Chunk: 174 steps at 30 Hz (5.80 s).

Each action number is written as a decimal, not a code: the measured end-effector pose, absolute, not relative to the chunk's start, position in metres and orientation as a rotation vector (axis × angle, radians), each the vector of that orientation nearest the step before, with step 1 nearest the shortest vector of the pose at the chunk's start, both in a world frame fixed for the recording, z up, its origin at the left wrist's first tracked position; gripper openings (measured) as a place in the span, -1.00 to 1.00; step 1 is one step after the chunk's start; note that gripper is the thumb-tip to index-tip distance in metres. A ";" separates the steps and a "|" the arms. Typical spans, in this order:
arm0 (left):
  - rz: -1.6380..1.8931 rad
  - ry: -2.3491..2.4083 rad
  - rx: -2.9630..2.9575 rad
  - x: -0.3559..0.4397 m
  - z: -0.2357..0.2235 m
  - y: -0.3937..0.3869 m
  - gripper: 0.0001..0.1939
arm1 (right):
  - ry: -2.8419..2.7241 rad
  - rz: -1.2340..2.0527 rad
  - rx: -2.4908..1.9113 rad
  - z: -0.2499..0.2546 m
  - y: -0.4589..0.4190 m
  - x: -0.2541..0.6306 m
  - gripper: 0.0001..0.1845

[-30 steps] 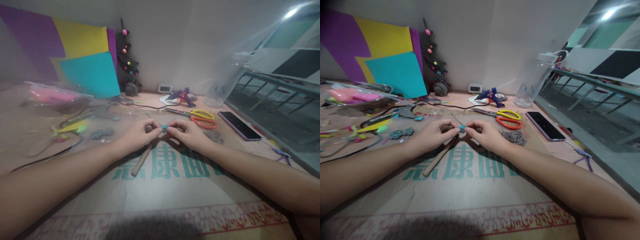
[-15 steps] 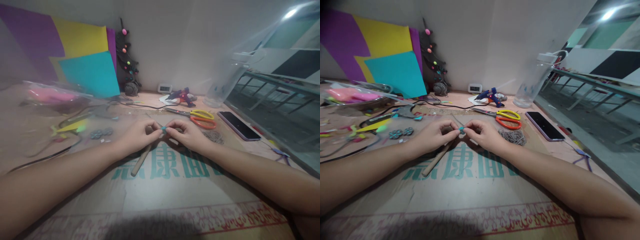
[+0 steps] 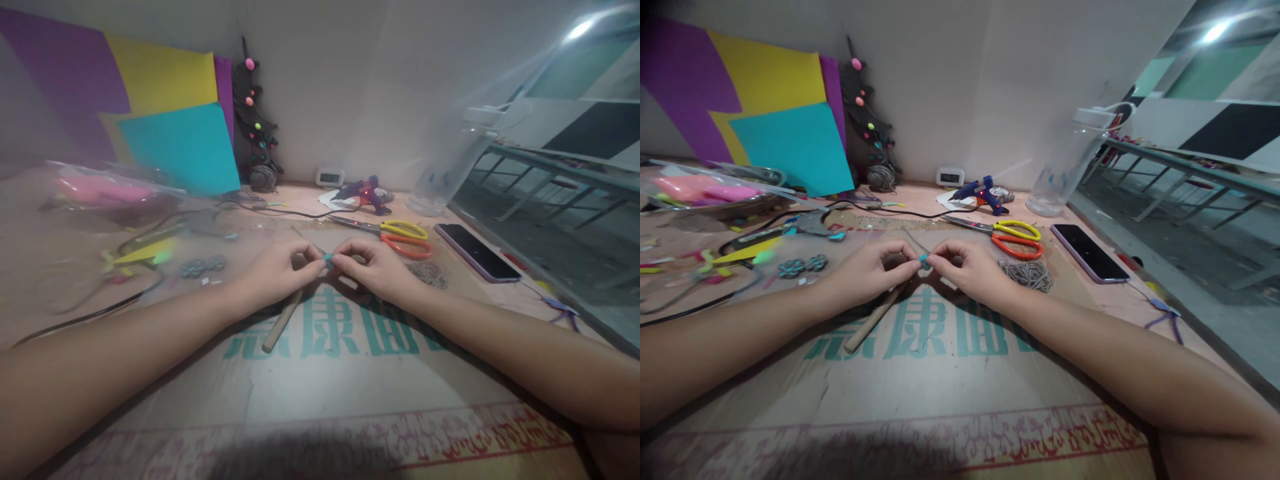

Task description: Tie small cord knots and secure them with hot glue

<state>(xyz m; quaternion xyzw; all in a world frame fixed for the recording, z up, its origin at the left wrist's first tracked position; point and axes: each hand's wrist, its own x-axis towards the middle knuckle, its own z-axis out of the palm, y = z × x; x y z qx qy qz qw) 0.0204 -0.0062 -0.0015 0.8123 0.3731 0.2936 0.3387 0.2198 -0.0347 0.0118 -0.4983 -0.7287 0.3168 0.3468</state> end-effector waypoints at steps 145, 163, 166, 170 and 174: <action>0.668 0.968 2.006 0.022 0.000 -0.004 -0.80 | -1.903 0.623 -1.226 0.005 -0.035 0.221 -0.77; 0.673 0.982 1.975 0.023 0.002 -0.005 -0.78 | -1.912 0.578 -1.255 0.006 -0.035 0.221 -0.76; 0.674 0.976 1.972 0.023 0.000 -0.005 -0.80 | -1.916 0.569 -1.249 0.005 -0.034 0.221 -0.77; 0.668 0.984 1.972 0.022 0.000 -0.005 -0.82 | -1.946 0.540 -1.228 0.006 -0.034 0.221 -0.80; 0.672 0.980 1.977 0.022 0.001 -0.005 -0.86 | -1.992 0.503 -1.231 0.006 -0.035 0.220 -0.79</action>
